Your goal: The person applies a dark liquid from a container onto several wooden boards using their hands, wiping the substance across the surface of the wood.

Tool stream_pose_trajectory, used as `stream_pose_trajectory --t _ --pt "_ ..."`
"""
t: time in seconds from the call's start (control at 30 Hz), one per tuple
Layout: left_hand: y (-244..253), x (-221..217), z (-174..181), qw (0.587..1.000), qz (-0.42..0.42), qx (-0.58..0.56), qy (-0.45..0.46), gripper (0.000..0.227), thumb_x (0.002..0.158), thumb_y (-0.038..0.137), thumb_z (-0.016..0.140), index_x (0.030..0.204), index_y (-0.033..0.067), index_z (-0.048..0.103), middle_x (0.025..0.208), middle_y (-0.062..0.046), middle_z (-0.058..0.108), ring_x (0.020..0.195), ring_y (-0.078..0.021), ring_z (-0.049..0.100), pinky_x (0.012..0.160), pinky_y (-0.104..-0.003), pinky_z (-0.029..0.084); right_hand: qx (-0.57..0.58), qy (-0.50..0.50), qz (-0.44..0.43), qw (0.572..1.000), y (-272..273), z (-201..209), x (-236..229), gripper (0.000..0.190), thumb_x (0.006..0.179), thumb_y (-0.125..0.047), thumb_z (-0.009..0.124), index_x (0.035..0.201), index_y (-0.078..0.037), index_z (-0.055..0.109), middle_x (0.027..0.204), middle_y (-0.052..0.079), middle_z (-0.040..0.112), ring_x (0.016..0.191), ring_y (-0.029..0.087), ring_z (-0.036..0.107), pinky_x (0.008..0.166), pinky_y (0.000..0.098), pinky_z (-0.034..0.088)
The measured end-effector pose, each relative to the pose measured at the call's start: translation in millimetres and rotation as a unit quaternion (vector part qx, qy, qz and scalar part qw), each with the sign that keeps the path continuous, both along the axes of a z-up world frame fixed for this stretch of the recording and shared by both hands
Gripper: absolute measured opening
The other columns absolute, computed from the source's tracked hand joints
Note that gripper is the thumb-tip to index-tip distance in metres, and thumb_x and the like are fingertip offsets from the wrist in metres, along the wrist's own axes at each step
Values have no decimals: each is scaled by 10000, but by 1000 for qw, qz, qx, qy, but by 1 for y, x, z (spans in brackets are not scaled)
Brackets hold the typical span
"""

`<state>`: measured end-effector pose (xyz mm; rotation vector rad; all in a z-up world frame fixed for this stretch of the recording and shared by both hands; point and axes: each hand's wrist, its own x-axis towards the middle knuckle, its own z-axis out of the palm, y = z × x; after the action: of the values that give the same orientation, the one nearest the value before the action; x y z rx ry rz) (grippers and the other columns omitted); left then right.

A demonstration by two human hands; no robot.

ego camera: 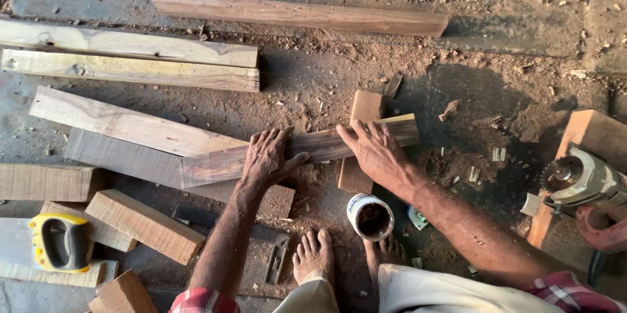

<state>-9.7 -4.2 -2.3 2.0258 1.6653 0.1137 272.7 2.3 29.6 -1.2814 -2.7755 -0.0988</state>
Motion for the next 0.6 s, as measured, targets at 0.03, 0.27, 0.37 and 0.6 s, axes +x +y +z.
stream_pose_trajectory --t 0.03,0.27,0.37,0.6 --pt "0 0 0 1000 1 -14 1 903 814 700 693 1482 127 493 1356 -161 622 1258 -311 560 1116 -478 365 -41 -92 8 995 3 2 3 523 900 -68 540 1423 -71 550 1347 214 520 1121 357 598 954 540 521" --pt "-2 -1 -1 1000 3 4 -6 897 817 691 699 1479 120 501 1353 -153 628 1289 -318 550 1128 -476 366 -59 -134 -54 988 20 26 48 411 880 -70 581 1281 -15 654 1298 235 585 1036 332 624 895 502 538" --pt "0 -1 4 1000 -10 -2 -4 882 827 674 716 1462 104 493 1379 -175 599 1282 -327 534 1077 -500 362 -127 -7 -101 987 -8 30 27 415 973 52 568 1373 -39 633 1270 133 632 986 230 613 859 401 545" --pt "-16 -8 12 985 -67 152 -45 961 773 580 733 1517 47 440 1480 -196 516 1403 -357 430 1200 -523 263 -244 122 36 961 -43 28 38 132 869 -16 683 970 -81 739 992 71 725 1023 228 684 950 397 558"
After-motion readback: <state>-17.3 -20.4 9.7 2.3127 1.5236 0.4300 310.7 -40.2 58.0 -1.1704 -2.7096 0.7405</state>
